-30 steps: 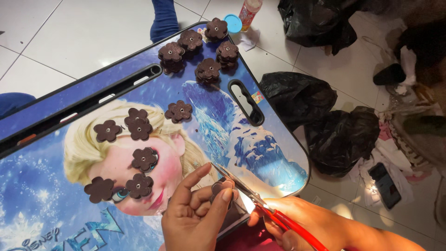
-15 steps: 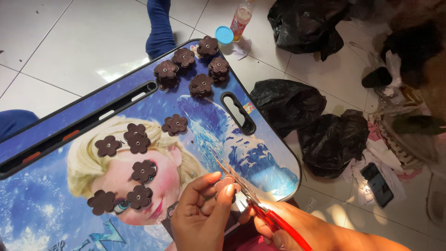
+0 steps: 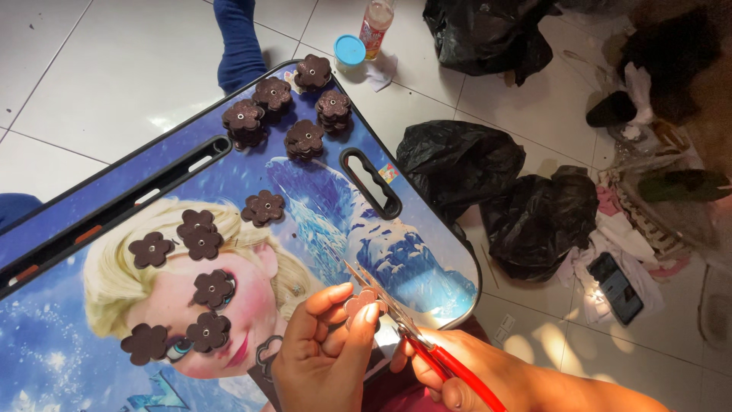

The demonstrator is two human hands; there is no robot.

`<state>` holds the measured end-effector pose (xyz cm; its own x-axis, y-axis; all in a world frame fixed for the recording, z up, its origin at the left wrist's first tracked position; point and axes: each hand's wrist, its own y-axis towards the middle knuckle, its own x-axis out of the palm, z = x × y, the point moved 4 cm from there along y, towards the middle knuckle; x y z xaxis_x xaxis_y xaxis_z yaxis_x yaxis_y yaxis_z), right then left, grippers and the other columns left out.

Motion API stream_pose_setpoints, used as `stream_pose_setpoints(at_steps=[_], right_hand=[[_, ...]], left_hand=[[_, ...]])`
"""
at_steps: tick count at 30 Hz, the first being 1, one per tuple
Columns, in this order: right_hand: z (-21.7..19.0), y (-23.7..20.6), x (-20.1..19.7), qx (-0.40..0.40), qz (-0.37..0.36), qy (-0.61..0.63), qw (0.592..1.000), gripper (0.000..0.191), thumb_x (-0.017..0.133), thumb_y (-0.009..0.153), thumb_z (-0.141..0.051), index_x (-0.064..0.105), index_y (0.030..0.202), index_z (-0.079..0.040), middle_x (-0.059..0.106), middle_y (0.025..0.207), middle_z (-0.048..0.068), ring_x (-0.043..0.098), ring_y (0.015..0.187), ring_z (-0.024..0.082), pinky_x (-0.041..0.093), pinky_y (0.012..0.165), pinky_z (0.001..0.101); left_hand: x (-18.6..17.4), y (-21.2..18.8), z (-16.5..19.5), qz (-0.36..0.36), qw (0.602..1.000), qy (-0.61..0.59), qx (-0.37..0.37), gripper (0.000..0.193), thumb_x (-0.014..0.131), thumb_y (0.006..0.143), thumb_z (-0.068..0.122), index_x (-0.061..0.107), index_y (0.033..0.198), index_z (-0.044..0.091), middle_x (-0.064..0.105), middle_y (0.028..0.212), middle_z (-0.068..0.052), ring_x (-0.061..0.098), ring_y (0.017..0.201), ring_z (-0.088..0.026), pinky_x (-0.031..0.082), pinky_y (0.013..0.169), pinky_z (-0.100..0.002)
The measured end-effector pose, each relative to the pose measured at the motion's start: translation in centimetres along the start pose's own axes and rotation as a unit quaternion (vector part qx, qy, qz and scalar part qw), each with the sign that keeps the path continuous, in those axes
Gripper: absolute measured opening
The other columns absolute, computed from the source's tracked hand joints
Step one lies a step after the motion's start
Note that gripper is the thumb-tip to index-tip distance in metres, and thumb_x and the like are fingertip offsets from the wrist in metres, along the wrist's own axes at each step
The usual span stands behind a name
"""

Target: The person uses red-handled scissors to cut flower-shaped pieces from a dark sheet of material. They hold the sheet with one hand and carefully trim around the outlines, then place the finished pieces onto a Frozen-themed tray.

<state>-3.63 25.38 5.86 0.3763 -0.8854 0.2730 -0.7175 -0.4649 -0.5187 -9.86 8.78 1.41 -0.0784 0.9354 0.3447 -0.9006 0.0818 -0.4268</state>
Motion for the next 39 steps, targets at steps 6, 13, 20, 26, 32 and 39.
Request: stream_pose_setpoints(at_steps=[6,13,20,26,32,39], right_hand=[[0.3,-0.3,-0.5,-0.022,0.01,-0.023,0.999,0.102,0.056,0.074,-0.095,0.054,0.111,0.0,0.045,0.08,-0.002,0.044,0.071,0.009,0.041,0.064,0.0255],[0.0,-0.3,-0.8,-0.035,0.007,-0.071,0.997,0.095,0.051,0.077,-0.096,0.053,0.1,-0.004,0.05,0.08,0.001,0.049,0.073,0.01,0.045,0.066,0.0254],[-0.1,-0.3,-1.2,-0.057,-0.002,-0.069,0.996,0.094,0.051,0.08,-0.094,0.052,0.098,-0.002,0.05,0.082,0.001,0.049,0.074,0.011,0.045,0.068,0.0264],[-0.4,-0.3,-1.3,-0.04,0.008,-0.078,0.996,0.099,0.049,0.077,-0.096,0.055,0.103,-0.001,0.048,0.081,0.001,0.049,0.073,0.012,0.046,0.069,0.0279],[-0.8,0.0,-1.3,-0.045,0.011,-0.131,0.99,0.097,0.043,0.081,-0.096,0.055,0.101,-0.002,0.051,0.078,0.0,0.051,0.073,0.011,0.049,0.071,0.0268],[-0.1,0.1,-1.4,-0.04,0.014,-0.109,0.993,0.081,0.054,0.088,-0.081,0.055,0.102,-0.001,0.048,0.073,-0.001,0.046,0.066,0.011,0.043,0.062,0.027]], left_hand=[[0.3,-0.3,0.0,0.009,1.0,0.018,-0.015,0.038,0.072,0.08,-0.008,0.064,0.117,-0.007,0.08,0.102,-0.022,0.081,0.088,-0.023,0.063,0.072,-0.026],[0.4,-0.2,-0.2,0.011,1.0,0.013,-0.017,0.039,0.072,0.08,-0.008,0.063,0.118,-0.006,0.08,0.102,-0.022,0.081,0.089,-0.023,0.063,0.073,-0.026],[0.7,0.0,-0.5,0.007,1.0,0.009,-0.004,0.04,0.072,0.08,-0.009,0.062,0.118,-0.006,0.08,0.104,-0.024,0.081,0.092,-0.024,0.065,0.077,-0.029],[0.6,0.1,-0.3,0.008,1.0,0.018,0.001,0.039,0.072,0.08,-0.008,0.062,0.118,-0.006,0.08,0.104,-0.023,0.081,0.092,-0.024,0.065,0.078,-0.029],[0.6,0.2,-0.3,0.023,0.999,0.028,-0.017,0.039,0.073,0.079,-0.01,0.063,0.116,-0.006,0.08,0.101,-0.023,0.081,0.088,-0.024,0.064,0.074,-0.028],[0.7,0.5,-0.6,0.02,1.0,0.005,-0.003,0.039,0.073,0.079,-0.011,0.063,0.116,-0.006,0.079,0.103,-0.023,0.081,0.09,-0.024,0.065,0.077,-0.029]])
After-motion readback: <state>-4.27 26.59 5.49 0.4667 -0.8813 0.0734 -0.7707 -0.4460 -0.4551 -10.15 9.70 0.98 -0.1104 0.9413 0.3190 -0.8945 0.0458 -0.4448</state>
